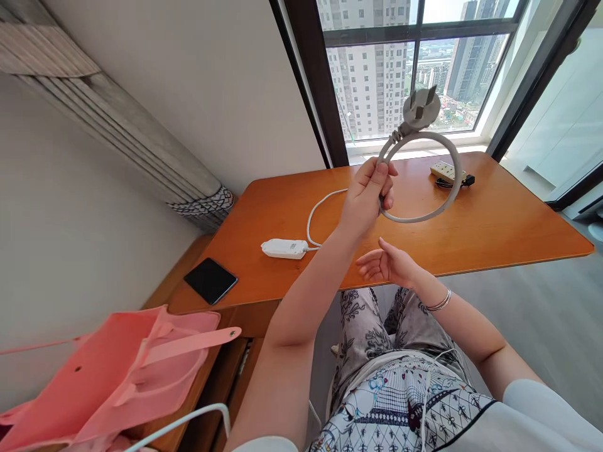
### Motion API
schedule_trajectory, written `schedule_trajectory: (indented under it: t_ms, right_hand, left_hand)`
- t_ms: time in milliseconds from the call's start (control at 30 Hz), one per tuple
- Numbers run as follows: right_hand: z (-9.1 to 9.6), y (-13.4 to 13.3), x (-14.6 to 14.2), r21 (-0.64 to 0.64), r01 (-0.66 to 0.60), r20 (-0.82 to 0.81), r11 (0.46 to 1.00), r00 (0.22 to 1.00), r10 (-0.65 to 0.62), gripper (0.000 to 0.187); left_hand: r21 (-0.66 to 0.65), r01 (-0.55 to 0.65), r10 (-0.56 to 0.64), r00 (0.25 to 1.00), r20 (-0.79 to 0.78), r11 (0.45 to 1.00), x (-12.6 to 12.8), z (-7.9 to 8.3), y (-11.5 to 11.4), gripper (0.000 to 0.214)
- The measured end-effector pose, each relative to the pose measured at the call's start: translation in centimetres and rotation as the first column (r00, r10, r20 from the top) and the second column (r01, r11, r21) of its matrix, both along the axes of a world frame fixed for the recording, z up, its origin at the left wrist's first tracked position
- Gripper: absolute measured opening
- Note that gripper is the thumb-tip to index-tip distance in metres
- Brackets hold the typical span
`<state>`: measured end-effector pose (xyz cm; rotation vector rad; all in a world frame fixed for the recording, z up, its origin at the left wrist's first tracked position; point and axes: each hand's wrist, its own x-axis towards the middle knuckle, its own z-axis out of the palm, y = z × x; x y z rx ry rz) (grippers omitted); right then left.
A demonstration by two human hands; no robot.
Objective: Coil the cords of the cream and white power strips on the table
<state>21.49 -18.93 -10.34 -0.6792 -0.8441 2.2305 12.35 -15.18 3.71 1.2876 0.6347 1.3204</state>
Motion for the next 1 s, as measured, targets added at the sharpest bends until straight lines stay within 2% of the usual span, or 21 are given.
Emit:
schedule_trajectory:
  t_ms: [33,67,100,167,200,267,300,333,400,433,467,533,600,633,700,767,800,833,933,1000]
  right_hand:
    - [0.3,0.1,-0.8,-0.065,-0.074,-0.058,0.995,0.996,0.07,0.061]
    - [0.6,0.2,-1.6,-0.123,-0.083,-0.142,0.989,0.988,0.065,0.062]
    - [1.0,0.5,-2.2,-0.178,-0.035,-0.234,0.983,0.972,-0.007,0.058]
    - [1.7,1.4,-2.9,-0.279,0.129,-0.37,0.952,0.9,-0.23,0.043]
    - [2.0,1.8,-3.1,-0.317,0.198,-0.393,0.928,0.862,-0.319,0.033]
    - [1.9,2.4,-3.3,-0.327,0.28,-0.372,0.903,0.84,-0.395,0.014]
    - [1.6,2.5,-3.3,-0.287,0.31,-0.339,0.906,0.852,-0.399,0.01]
    - [1.2,2.4,-3.4,-0.212,0.344,-0.287,0.915,0.873,-0.395,0.015]
    - [0.3,2.0,-3.4,0.055,0.41,-0.128,0.911,0.907,-0.401,0.025]
    - [-0.1,1.7,-3.3,0.229,0.409,-0.026,0.883,0.91,-0.415,0.027]
    - [-0.4,1.3,-3.1,0.403,0.38,0.079,0.833,0.892,-0.446,0.025]
    - [-0.5,0.7,-2.3,0.681,0.255,0.244,0.686,0.804,-0.542,0.017]
    - [0.0,0.4,-0.9,0.822,0.111,0.336,0.558,0.696,-0.635,0.02]
    - [0.3,0.3,0.1,0.853,0.054,0.37,0.519,0.639,-0.675,0.023]
    - [1.2,0.3,2.1,0.87,-0.013,0.428,0.493,0.517,-0.741,0.023]
    - [2.0,0.4,3.9,0.88,0.014,0.43,0.475,0.406,-0.807,0.021]
    - [2.3,0.6,4.6,0.882,0.06,0.41,0.468,0.39,-0.824,0.02]
    - [2.5,0.7,5.1,0.876,0.126,0.381,0.465,0.411,-0.829,0.019]
    - [3.1,1.2,5.5,0.787,0.36,0.236,0.502,0.575,-0.783,0.026]
    - [3.3,1.4,5.1,0.718,0.488,0.123,0.497,0.613,-0.78,0.034]
  left_hand:
    - [-0.005,-0.03,0.03,0.999,0.033,1.0,0.4,0.4,-0.3,0.025]
    - [-0.013,-0.052,0.053,0.996,0.066,0.999,0.7,0.7,-0.6,0.025]
    - [-0.024,-0.07,0.072,0.993,0.097,0.997,0.9,0.9,-0.9,0.025]
    - [-0.041,-0.107,0.112,0.981,0.156,0.993,1.0,1.2,-1.5,0.026]
    - [-0.043,-0.128,0.134,0.973,0.187,0.991,0.9,1.3,-1.8,0.027]
    - [-0.036,-0.171,0.175,0.952,0.251,0.985,0.3,1.5,-1.9,0.029]
    - [-0.026,-0.2,0.199,0.941,0.272,0.98,-0.2,1.6,-1.7,0.03]
    - [-0.009,-0.236,0.229,0.931,0.284,0.972,-0.7,1.7,-1.5,0.03]
    - [0.045,-0.322,0.298,0.914,0.276,0.946,-2.0,1.7,-0.7,0.031]
    - [0.081,-0.358,0.328,0.91,0.254,0.93,-2.6,1.7,-0.3,0.032]
    - [0.118,-0.381,0.35,0.911,0.22,0.917,-3.3,1.5,0.2,0.033]
    - [0.175,-0.381,0.366,0.924,0.116,0.908,-4.4,1.1,1.0,0.036]
    - [0.203,-0.391,0.397,0.918,0.016,0.898,-5.4,0.5,1.6,0.038]
    - [0.216,-0.416,0.428,0.904,-0.009,0.883,-5.7,0.2,1.8,0.038]
    - [0.243,-0.485,0.5,0.866,0.002,0.84,-6.2,-0.4,2.0,0.037]
    - [0.242,-0.518,0.53,0.848,0.017,0.821,-6.4,-1.1,2.1,0.036]
    - [0.23,-0.514,0.526,0.85,0.011,0.826,-6.4,-1.4,2.1,0.036]
    - [0.212,-0.503,0.515,0.857,-0.003,0.838,-6.4,-1.8,2.1,0.035]
    - [0.158,-0.441,0.455,0.888,-0.067,0.884,-6.1,-3.1,2.1,0.031]
    - [0.122,-0.383,0.398,0.906,-0.146,0.916,-5.8,-4.2,2.0,0.03]
